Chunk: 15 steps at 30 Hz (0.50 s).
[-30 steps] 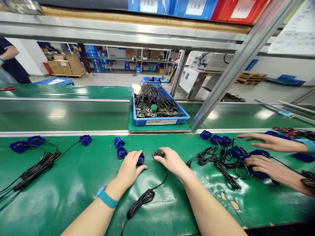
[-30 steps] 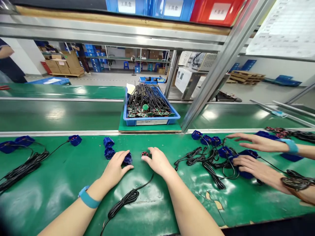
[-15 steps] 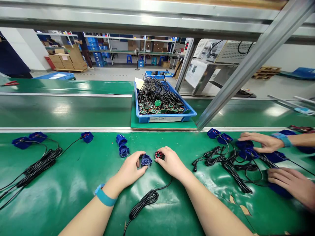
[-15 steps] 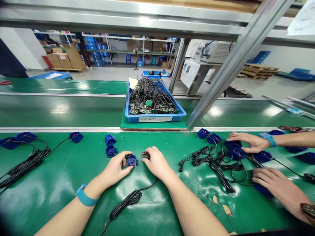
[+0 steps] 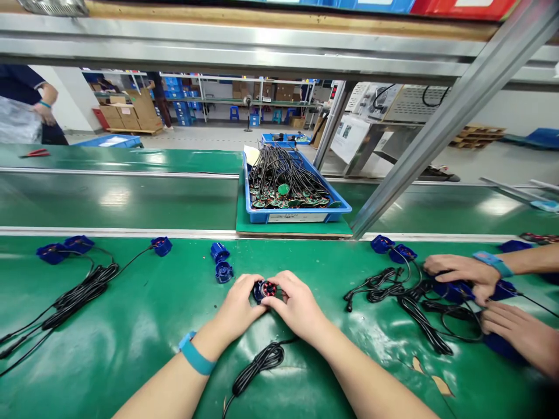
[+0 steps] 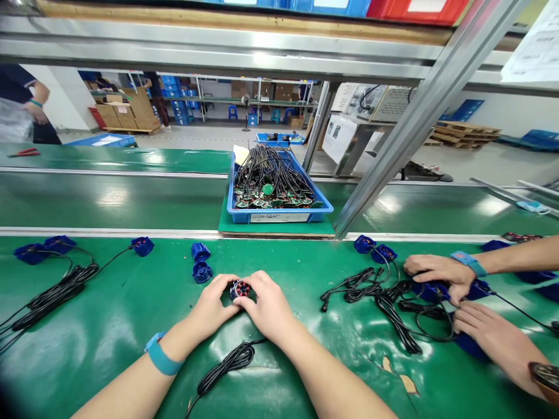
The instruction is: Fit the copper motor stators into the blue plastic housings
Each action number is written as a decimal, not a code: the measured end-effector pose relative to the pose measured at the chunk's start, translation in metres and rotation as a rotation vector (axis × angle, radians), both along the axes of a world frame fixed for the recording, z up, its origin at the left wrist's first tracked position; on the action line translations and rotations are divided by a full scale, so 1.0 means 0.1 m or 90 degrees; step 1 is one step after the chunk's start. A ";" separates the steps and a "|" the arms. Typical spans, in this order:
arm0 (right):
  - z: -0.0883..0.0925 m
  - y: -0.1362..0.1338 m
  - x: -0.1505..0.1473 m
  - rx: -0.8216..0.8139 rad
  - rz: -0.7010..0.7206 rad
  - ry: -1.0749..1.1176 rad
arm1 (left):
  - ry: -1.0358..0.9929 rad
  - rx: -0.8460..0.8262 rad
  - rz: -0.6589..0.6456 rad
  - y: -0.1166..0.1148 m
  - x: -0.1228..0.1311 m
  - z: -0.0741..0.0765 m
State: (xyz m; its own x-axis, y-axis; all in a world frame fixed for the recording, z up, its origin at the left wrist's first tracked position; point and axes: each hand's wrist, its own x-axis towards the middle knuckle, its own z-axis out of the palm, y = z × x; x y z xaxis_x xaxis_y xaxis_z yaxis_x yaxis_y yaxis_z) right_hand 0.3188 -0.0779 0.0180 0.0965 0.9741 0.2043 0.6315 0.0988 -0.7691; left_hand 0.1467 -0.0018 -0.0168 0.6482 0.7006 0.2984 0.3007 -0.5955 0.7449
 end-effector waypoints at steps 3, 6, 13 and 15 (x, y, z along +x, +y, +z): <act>-0.02 0.00 0.00 -0.001 -0.021 -0.007 | -0.017 0.018 -0.005 -0.02 0.00 0.04; -0.02 -0.01 0.01 -0.001 -0.014 -0.007 | -0.030 0.018 -0.006 -0.03 -0.01 0.07; 0.03 -0.01 0.05 -0.016 0.079 -0.051 | -0.008 -0.040 -0.031 0.00 -0.01 0.08; 0.07 -0.13 0.13 -0.019 0.052 -0.081 | -0.002 -0.051 -0.035 0.03 -0.01 0.07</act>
